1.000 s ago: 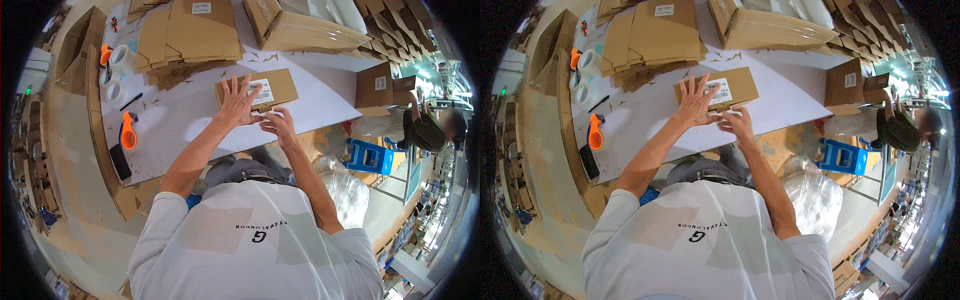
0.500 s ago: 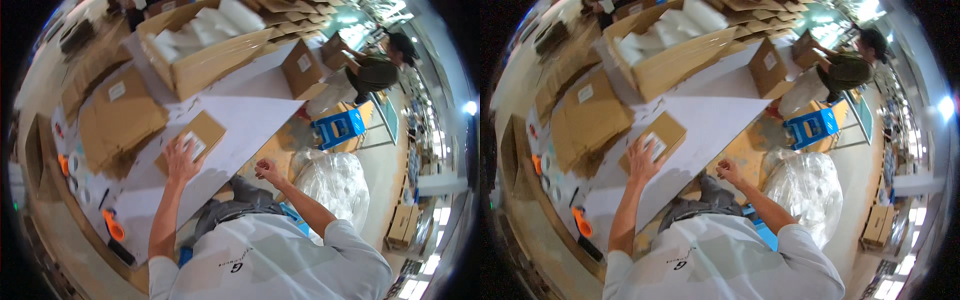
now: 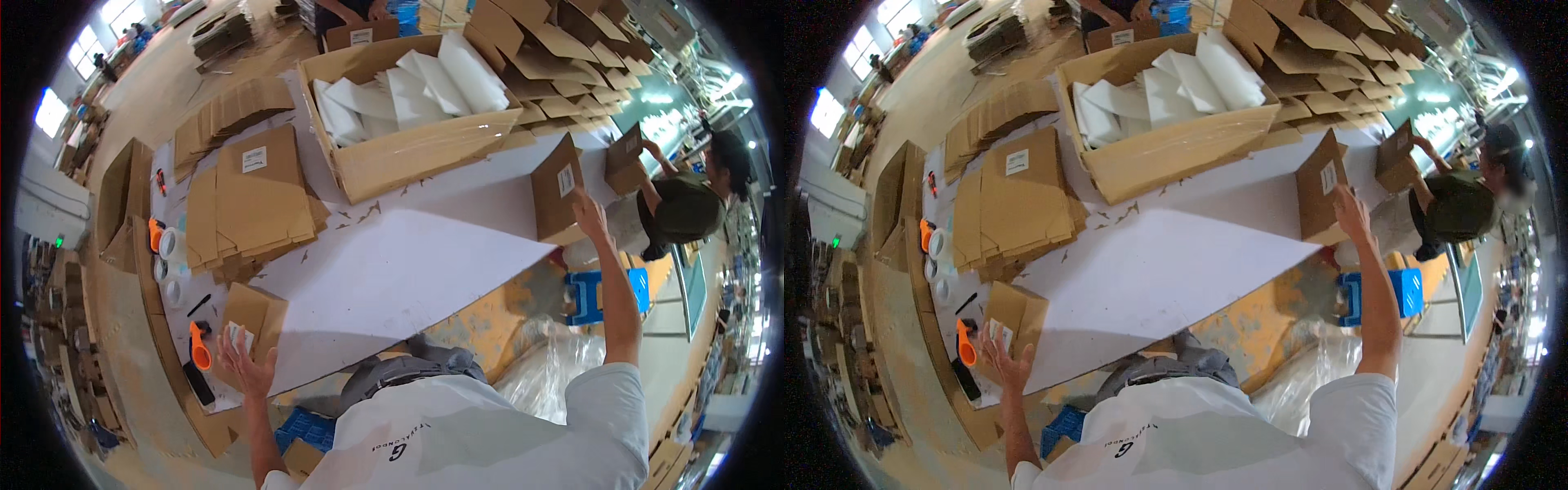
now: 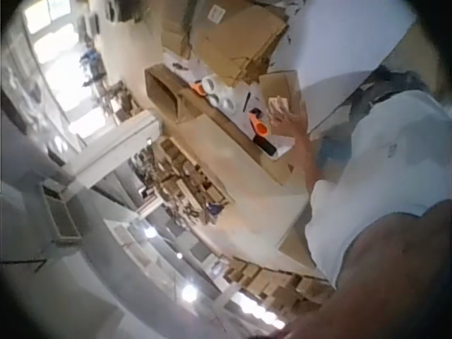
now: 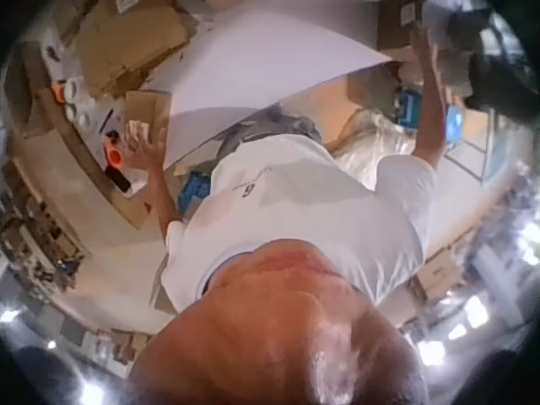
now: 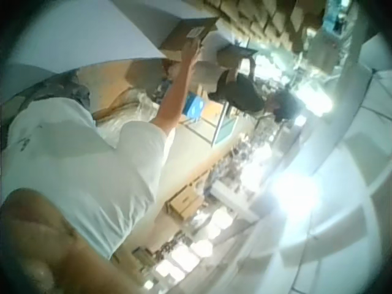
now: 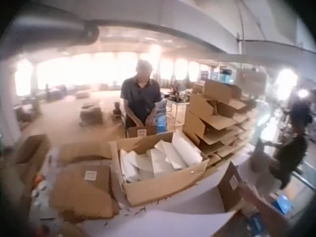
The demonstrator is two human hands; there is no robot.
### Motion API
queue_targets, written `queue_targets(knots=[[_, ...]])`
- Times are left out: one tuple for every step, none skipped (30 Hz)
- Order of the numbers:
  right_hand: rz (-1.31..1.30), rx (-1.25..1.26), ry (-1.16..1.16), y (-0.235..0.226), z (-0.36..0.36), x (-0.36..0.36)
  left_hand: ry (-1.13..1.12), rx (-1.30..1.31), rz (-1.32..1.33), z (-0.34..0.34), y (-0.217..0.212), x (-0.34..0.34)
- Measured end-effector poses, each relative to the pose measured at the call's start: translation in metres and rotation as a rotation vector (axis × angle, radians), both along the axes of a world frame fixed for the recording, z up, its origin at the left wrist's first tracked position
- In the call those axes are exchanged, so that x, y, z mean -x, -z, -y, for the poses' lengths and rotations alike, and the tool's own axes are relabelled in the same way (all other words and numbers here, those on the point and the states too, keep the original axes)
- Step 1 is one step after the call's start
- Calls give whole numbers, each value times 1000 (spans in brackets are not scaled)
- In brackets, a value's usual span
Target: The person sets up a large cardboard box, packs foam sheets and items into small cardboard boxes, and closes them by hand. The person then places the packed boxes into the large cardboard box and fastens their belt buckle.
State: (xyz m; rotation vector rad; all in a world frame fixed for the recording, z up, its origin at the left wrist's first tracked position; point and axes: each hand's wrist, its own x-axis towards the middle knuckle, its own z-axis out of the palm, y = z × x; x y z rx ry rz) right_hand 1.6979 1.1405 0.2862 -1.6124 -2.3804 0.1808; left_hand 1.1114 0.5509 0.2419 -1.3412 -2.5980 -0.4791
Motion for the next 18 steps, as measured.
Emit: queue_targets(knots=[[-2,-7,-16,14,-24,-6,-11,-92,67,-7,3,-13],[240,14,-72,28,-46,-11,-14,-186,135,-17,6,-25],[483,36,-132,37,-61,-8,-26,-191,132,-28,14,-38],[479,35,-156,37,-61,13,-11,-231,251,-38,24,-56],[417,123,-145,32,-44,44,14,-273,372,-52,30,-74],[358,204,-124,23,-26,73,32,-294,471,-74,30,-91],[546,69,-417,23,-13,91,53,-315,569,-98,29,-107],[730,-73,-701,19,3,107,86,-331,656,-117,32,-119],[203,196,-749,6,26,135,111,-344,742,-133,36,-129],[113,217,-1044,-4,42,166,110,-348,737,-147,37,-138],[-154,649,-828,-38,73,203,116,-335,829,-160,38,-146],[-413,1067,-571,-73,99,234,114,-320,923,-166,39,-151],[-451,1018,-670,-87,96,250,114,-320,919,-171,36,-154],[-487,969,-771,-98,82,265,85,-360,1037,-174,31,-155],[-337,668,-747,-109,64,284,49,-401,1157,-173,26,-156],[-186,365,-720,-118,40,306,33,-410,1152,-169,27,-155],[-232,310,-652,-114,6,319,33,-506,1201,-168,28,-149],[-277,257,-589,-103,-28,331,26,-606,1246,-164,28,-142]])
